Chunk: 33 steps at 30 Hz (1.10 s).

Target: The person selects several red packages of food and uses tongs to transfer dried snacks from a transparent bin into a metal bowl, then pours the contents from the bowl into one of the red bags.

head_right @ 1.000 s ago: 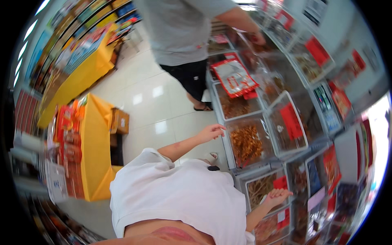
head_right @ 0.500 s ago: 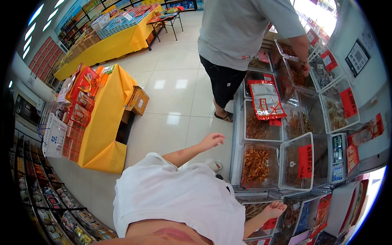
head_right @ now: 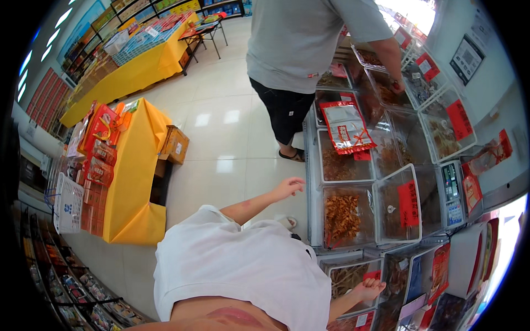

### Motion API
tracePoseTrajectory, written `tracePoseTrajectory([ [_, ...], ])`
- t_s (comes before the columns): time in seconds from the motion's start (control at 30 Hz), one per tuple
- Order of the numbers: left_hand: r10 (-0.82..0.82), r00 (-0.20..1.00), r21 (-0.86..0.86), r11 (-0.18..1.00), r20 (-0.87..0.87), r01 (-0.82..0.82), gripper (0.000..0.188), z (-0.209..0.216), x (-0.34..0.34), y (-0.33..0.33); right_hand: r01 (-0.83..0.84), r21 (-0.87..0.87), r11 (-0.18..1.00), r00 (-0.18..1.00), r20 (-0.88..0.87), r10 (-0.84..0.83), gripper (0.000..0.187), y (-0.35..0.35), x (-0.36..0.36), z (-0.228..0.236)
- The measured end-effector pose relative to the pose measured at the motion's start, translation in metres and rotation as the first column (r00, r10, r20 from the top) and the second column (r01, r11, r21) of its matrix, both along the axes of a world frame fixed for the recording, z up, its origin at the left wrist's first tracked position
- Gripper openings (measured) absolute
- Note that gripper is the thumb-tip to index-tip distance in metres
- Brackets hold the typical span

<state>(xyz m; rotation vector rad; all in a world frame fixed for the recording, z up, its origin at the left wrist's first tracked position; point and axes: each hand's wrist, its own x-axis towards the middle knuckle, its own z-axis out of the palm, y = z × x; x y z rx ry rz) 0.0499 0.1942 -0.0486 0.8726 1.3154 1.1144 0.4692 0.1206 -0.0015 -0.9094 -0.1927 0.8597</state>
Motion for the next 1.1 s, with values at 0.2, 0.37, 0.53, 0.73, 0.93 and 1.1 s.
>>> tracePoseTrajectory([
  [0.2, 0.030, 0.999, -0.114, 0.993, -0.043, -0.034, 0.033, -0.020, -0.022, 0.000, 0.083, 0.085, 0.993, 0.994, -0.077, -0.077, 0.007, -0.007, 0.010, -0.004],
  [0.37, 0.026, 0.995, -0.207, 0.977, -0.095, -0.046, 0.032, -0.012, -0.018, -0.001, 0.060, 0.105, 0.993, 0.995, -0.088, -0.051, 0.010, -0.014, 0.011, -0.010],
  [0.53, -0.063, 0.996, -0.223, 0.974, -0.069, 0.046, 0.031, -0.019, 0.002, 0.002, 0.045, 0.050, 0.998, 0.998, -0.049, -0.042, 0.011, -0.017, 0.002, -0.009],
  [0.73, -0.135, 0.987, -0.214, 0.970, -0.086, 0.114, 0.031, -0.026, 0.007, 0.008, 0.047, 0.020, 0.999, 0.995, -0.090, -0.045, 0.011, -0.020, -0.004, -0.014],
  [0.93, -0.141, 0.987, -0.216, 0.969, -0.082, 0.121, 0.031, -0.026, 0.003, 0.007, 0.041, -0.012, 0.999, 0.995, -0.092, -0.042, 0.010, -0.019, -0.007, -0.019],
  [1.1, -0.145, 0.986, -0.211, 0.969, -0.083, 0.125, 0.031, -0.020, 0.002, 0.007, 0.029, -0.031, 0.999, 0.997, -0.071, -0.031, 0.011, -0.019, -0.016, -0.017],
])
